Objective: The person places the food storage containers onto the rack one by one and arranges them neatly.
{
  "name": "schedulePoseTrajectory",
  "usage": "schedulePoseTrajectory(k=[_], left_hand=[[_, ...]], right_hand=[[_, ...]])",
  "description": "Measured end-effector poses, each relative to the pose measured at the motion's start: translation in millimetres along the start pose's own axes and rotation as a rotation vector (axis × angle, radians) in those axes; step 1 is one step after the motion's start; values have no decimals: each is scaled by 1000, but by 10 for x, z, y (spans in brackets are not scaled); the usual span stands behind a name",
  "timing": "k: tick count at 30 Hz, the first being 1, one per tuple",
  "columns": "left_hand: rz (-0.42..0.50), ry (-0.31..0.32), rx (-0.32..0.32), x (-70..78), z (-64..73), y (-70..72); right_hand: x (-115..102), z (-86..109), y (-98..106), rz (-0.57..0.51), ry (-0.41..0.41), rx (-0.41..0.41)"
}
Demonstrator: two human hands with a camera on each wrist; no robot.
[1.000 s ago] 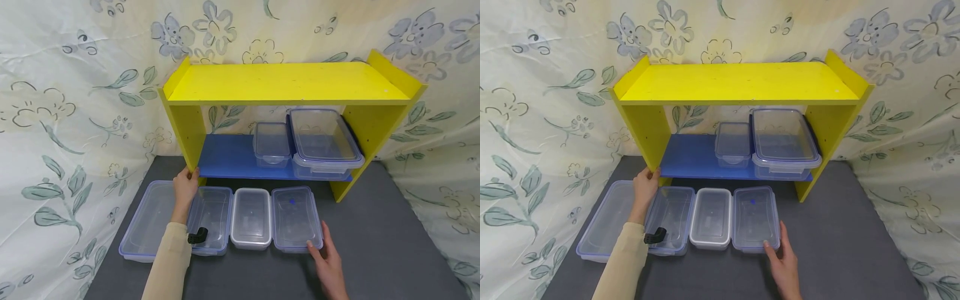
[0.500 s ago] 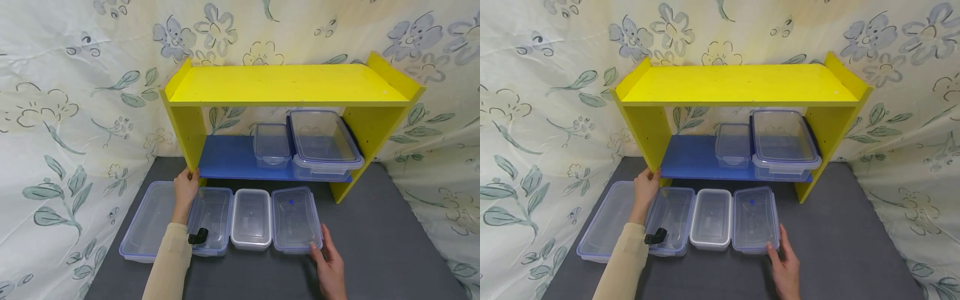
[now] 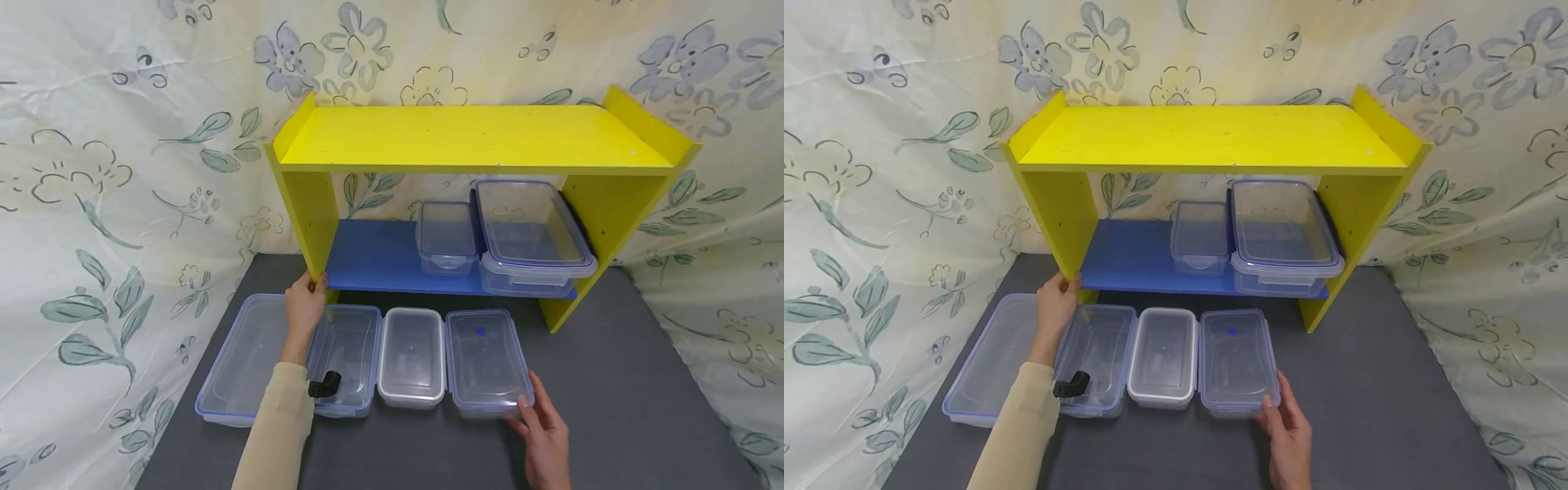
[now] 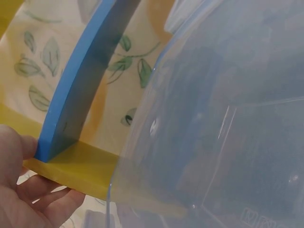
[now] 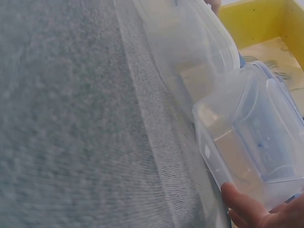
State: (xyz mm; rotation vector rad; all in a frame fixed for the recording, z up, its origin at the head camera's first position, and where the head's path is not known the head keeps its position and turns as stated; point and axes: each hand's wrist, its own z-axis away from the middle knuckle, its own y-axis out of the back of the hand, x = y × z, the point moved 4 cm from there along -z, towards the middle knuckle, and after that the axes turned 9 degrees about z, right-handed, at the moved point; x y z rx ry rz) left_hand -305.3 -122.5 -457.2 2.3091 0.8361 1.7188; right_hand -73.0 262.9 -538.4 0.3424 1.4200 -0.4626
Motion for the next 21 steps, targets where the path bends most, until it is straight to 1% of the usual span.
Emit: schedulePoseTrajectory(k=[2, 4, 8, 13, 17, 21], left_hand=[[-1, 0, -3, -3, -1, -4], [-1, -3, -2, -6, -4, -7], [-5, -5, -4, -2, -3, -3], [-12, -1, -5, -2, -1, 0], [-11, -2, 3, 1, -3, 2], [-11, -5, 4, 6, -2, -3]], right_hand=[[6, -5, 6, 2, -35, 19], [9, -5, 7, -8, -48, 31], [-11, 13, 2, -37, -12, 31], [-48, 48, -11, -75, 48, 8], [-75, 73, -39, -81, 55, -3], [-106, 99, -60, -82, 50, 5]])
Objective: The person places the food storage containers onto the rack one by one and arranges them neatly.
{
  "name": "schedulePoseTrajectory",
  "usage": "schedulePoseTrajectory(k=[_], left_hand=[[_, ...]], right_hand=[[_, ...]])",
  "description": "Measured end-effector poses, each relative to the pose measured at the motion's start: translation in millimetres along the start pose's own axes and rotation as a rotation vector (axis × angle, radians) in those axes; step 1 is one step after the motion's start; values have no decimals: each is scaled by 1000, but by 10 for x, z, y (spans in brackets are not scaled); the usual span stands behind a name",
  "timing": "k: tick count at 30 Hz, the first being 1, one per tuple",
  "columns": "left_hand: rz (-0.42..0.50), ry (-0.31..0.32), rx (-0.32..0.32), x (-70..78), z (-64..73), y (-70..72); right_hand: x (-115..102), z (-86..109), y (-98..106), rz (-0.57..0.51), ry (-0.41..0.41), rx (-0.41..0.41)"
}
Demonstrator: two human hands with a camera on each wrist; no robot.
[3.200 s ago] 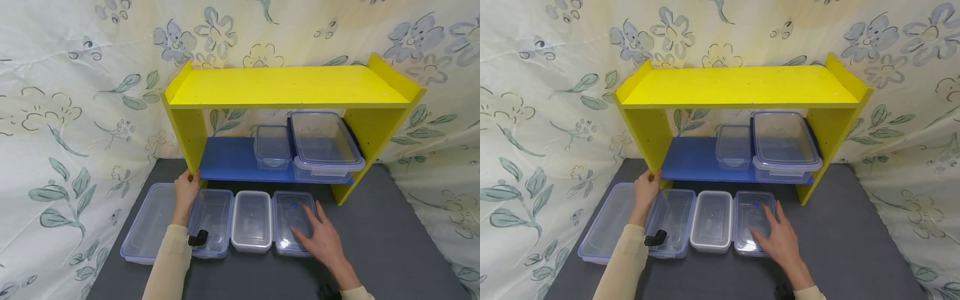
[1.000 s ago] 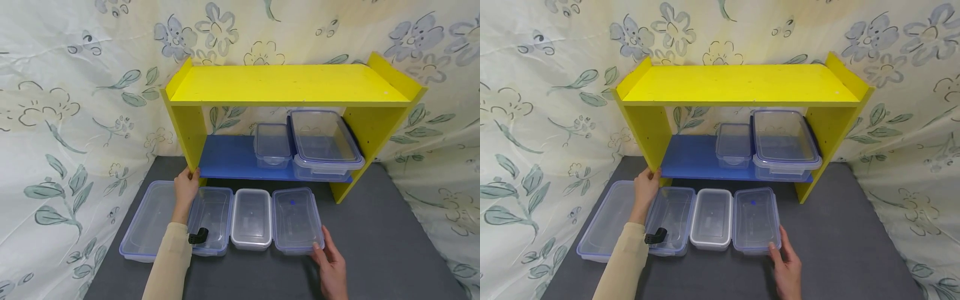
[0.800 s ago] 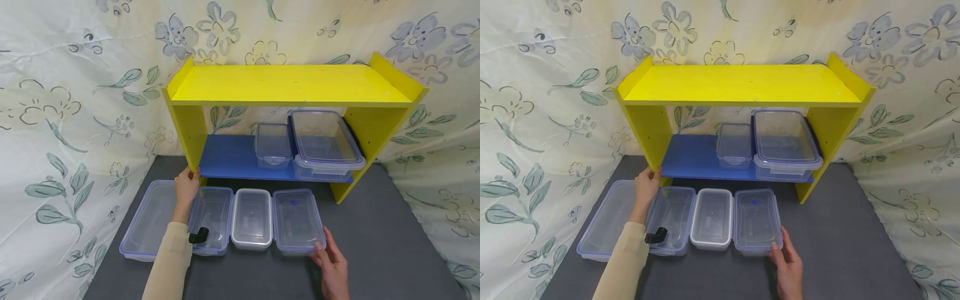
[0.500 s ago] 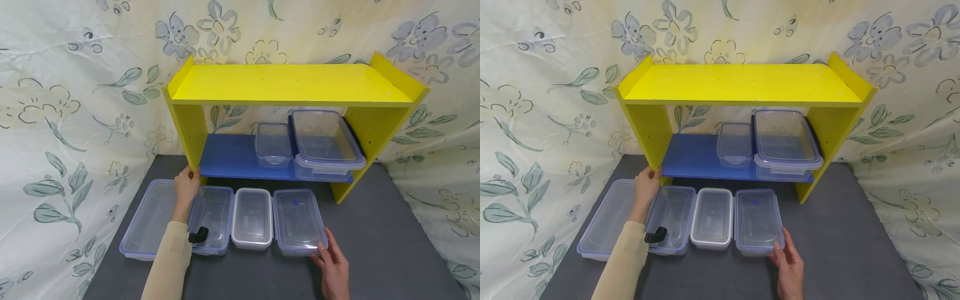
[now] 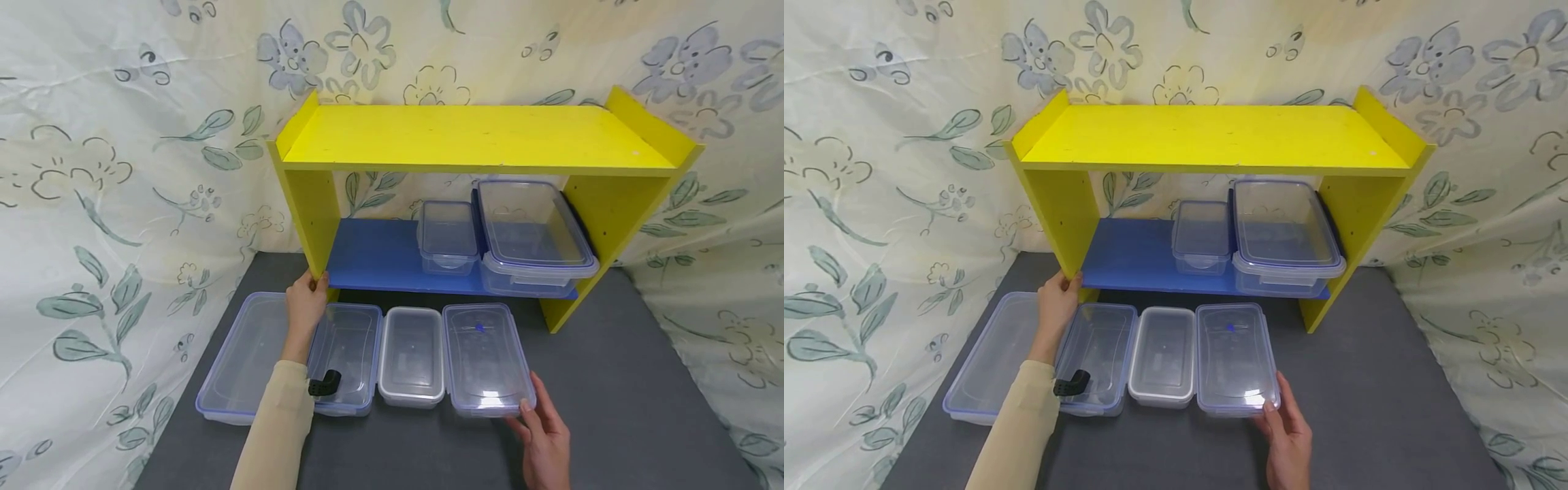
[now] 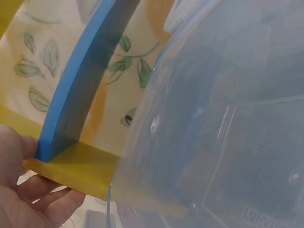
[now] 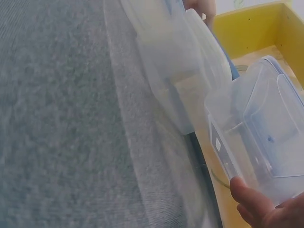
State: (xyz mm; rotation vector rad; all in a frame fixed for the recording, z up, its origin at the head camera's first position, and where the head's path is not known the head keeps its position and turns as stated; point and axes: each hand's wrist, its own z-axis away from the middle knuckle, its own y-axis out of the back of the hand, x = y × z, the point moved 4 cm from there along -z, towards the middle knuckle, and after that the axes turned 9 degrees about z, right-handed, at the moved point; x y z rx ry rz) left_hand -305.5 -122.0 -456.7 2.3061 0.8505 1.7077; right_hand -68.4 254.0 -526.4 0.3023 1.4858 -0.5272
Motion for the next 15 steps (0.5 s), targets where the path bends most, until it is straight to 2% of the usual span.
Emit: schedulePoseTrajectory(k=[15], left_hand=[[7, -12, -1, -36, -16, -17]], right_hand=[[-173, 81, -67, -2, -6, 7]])
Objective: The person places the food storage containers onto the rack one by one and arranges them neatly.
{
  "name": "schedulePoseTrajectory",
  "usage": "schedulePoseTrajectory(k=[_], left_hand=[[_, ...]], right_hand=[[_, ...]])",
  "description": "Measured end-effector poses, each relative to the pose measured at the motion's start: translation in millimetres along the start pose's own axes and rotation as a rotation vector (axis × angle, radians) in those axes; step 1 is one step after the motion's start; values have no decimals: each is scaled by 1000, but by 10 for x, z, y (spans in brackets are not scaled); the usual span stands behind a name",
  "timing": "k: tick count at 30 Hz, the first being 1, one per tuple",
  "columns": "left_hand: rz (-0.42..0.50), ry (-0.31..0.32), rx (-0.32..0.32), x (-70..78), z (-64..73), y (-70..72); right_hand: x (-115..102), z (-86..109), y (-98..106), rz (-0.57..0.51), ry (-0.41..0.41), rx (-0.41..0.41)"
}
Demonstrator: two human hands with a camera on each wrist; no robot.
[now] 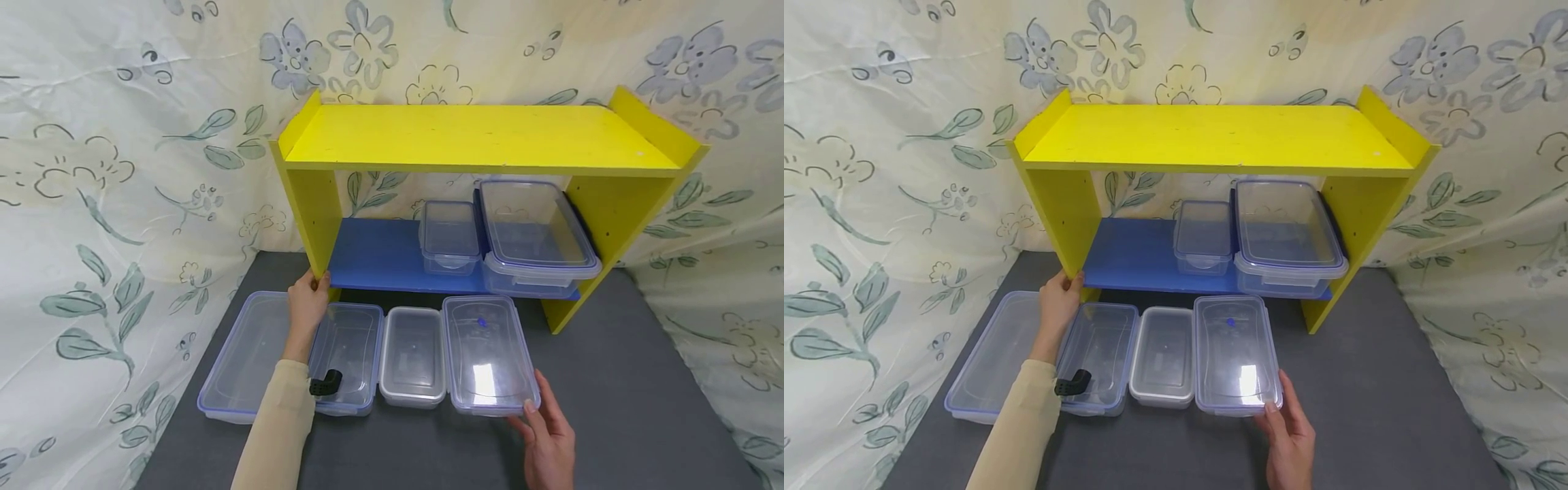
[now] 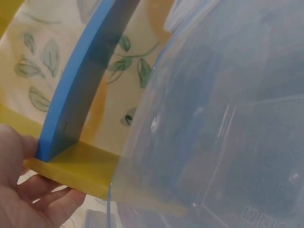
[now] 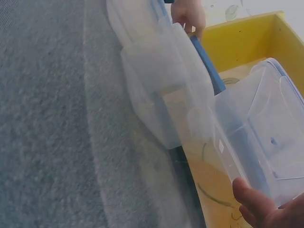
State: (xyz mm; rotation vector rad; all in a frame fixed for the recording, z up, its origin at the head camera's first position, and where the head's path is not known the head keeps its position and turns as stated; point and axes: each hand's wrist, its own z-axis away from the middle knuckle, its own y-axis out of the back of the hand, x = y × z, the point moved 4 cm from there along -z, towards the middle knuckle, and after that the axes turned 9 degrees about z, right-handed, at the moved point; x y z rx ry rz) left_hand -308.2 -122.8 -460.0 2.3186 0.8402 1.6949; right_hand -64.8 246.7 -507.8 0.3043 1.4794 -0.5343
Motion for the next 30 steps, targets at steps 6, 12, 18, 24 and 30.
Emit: schedulePoseTrajectory(k=[6, 12, 18, 24, 30], left_hand=[[6, -1, 2, 12, -5, 17], [11, -15, 0, 27, -6, 23], [21, -2, -18, 0, 35, 18], [27, 16, -16, -1, 57, 23], [18, 11, -13, 23, 32, 14]], right_hand=[[-56, 14, -65, 12, -16, -40], [-99, 33, -126, 37, 1, -78], [-115, 84, -190, 31, 22, -120], [-151, 121, -339, 12, 87, -213], [-266, 106, -495, 15, 89, -237]])
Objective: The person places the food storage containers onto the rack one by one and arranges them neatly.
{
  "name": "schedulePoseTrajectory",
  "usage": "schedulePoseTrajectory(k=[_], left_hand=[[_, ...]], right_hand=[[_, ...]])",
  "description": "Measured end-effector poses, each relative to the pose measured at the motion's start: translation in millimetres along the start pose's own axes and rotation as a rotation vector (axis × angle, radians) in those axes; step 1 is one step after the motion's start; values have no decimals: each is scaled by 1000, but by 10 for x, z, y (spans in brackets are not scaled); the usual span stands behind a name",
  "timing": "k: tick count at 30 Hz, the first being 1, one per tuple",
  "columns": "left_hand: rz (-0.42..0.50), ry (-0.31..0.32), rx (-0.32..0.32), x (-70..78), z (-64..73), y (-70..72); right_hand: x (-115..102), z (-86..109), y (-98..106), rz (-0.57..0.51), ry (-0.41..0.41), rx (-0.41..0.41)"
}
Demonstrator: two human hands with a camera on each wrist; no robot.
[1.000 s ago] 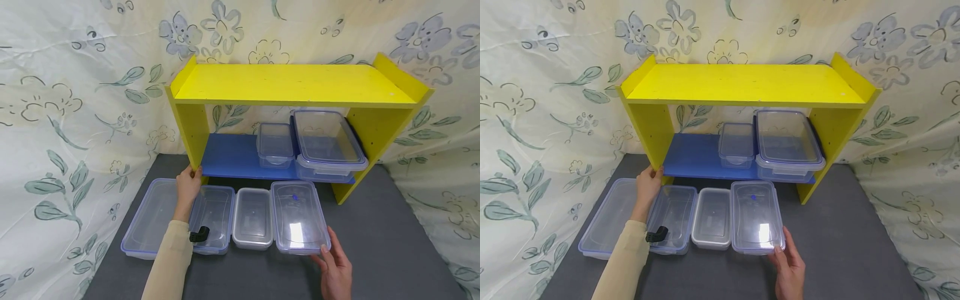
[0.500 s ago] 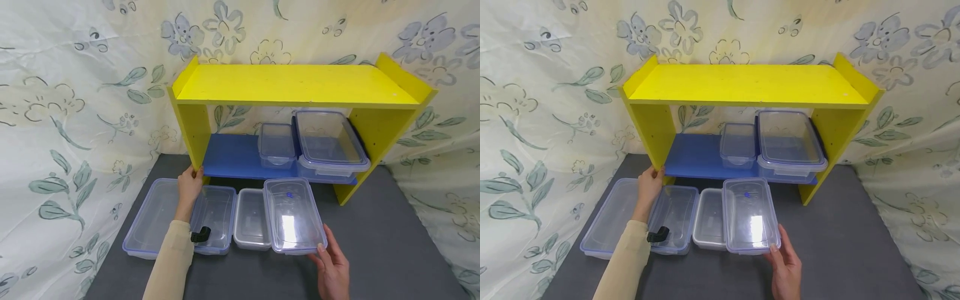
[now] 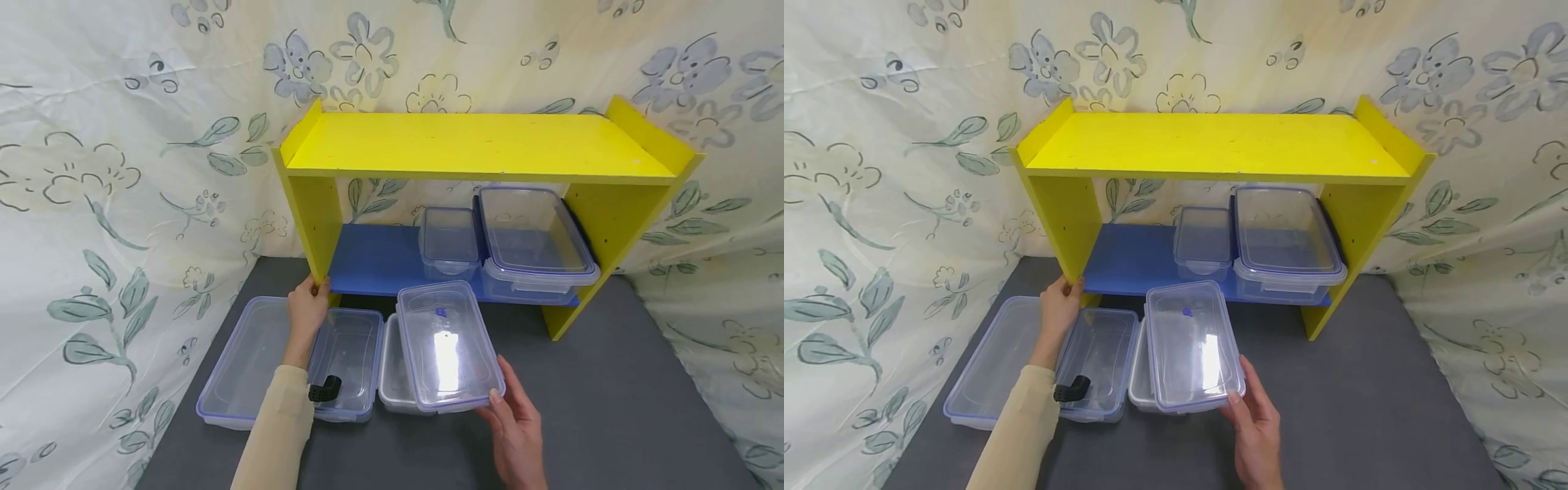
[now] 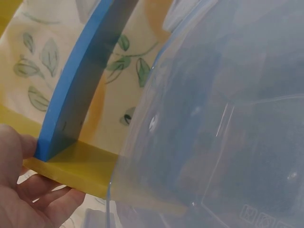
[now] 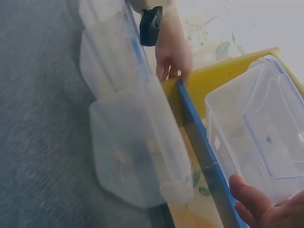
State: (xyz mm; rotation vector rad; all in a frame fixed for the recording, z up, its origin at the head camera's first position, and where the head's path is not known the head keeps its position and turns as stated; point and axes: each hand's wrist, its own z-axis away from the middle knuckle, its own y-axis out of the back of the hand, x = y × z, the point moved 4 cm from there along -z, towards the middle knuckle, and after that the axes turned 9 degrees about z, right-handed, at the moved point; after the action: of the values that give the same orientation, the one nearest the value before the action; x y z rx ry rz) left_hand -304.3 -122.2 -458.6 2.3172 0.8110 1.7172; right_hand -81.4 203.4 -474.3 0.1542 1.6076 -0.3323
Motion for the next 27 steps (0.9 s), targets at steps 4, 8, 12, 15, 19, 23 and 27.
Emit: schedulePoseTrajectory(k=[4, 8, 12, 15, 19, 23, 27], left_hand=[[-6, -5, 1, 13, -6, 10], [-9, -11, -3, 35, -9, 3], [7, -10, -3, 35, -13, -4], [12, -9, 3, 29, -14, -1], [1, -4, 9, 25, -14, 9], [-7, 9, 1, 18, -11, 16], [-7, 15, 0, 9, -15, 4]], right_hand=[[-45, -53, -99, -15, -17, 8], [-63, -89, -186, -60, 12, -9], [-61, -111, -271, -90, 32, -35], [-56, -134, -335, -90, 29, -48], [-47, -172, -421, -101, 29, -59], [-35, -195, -501, -117, 23, -69], [-31, -207, -565, -118, 19, -73]])
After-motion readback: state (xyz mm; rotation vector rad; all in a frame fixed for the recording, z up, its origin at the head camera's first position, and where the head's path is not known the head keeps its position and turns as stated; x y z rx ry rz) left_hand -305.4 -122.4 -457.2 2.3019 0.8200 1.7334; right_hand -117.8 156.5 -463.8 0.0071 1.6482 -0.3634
